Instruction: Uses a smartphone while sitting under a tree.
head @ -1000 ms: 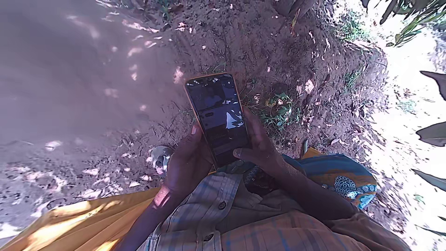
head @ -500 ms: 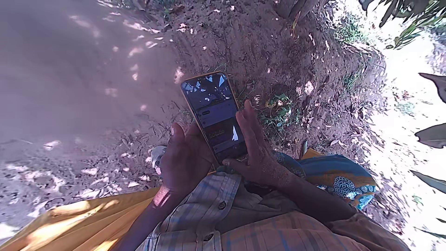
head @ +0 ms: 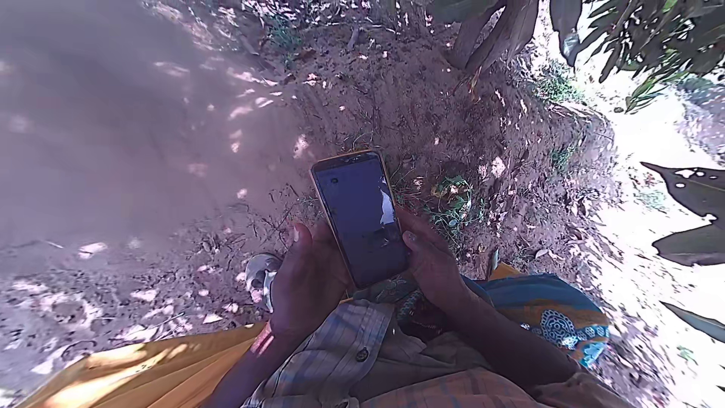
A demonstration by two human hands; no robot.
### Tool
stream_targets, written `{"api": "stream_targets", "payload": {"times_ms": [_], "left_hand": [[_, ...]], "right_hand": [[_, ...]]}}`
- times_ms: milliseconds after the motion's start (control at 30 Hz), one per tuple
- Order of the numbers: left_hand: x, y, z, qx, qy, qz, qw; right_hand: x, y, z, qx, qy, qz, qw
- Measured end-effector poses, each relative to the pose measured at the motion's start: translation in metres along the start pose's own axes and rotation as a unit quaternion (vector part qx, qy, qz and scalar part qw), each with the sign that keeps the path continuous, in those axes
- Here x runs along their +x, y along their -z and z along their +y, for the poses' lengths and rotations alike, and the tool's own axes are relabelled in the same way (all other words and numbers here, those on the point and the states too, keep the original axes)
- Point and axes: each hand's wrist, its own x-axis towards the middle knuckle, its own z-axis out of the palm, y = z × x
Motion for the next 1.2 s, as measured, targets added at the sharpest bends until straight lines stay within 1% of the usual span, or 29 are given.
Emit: {"api": "stream_targets", "payload": {"times_ms": [167, 333, 433, 600, 733, 867, 1100, 1200], "left_hand": [[-0.0018, -0.0002, 0.0003, 0.008, -0.002, -0.002, 1.0], [-0.0016, 0.0005, 0.0015, -0.006, 0.002, -0.004, 1.0], [-0.002, -0.0008, 0.0011, 0.005, 0.008, 0.014, 1.0], [-0.0014, -0.0004, -0.0002, 0.009, 0.009, 0.006, 1.0], [-0.0021, -0.001, -0.0001, 0.011, 0.007, 0.013, 1.0], [-0.0018, 0.0014, -0.0013, 0.02, 0.004, -0.013, 1.0], [-0.0012, 0.0008, -0.0013, 0.023, -0.008, -0.029, 0.999], [-0.0005, 0.0002, -0.0009, 0.024, -0.017, -0.036, 0.999]], "right_hand": [[-0.0011, -0.0001, 0.0003, 0.025, -0.011, 0.015, 1.0], [-0.0002, 0.0025, 0.0014, 0.003, -0.005, -0.013, 1.0], [-0.0007, 0.0017, 0.0014, -0.011, -0.011, -0.009, 1.0], [-0.0014, -0.0004, -0.0003, -0.036, -0.019, 0.001, 0.999], [-0.0014, 0.0025, 0.0014, -0.009, -0.01, -0.012, 1.0], [-0.0011, 0.0045, 0.0029, 0.011, -0.002, -0.025, 1.0], [0.0002, 0.0056, 0.0056, 0.024, 0.038, -0.042, 0.998], [0.0008, 0.0061, 0.0062, 0.034, 0.042, -0.049, 0.997]]}}
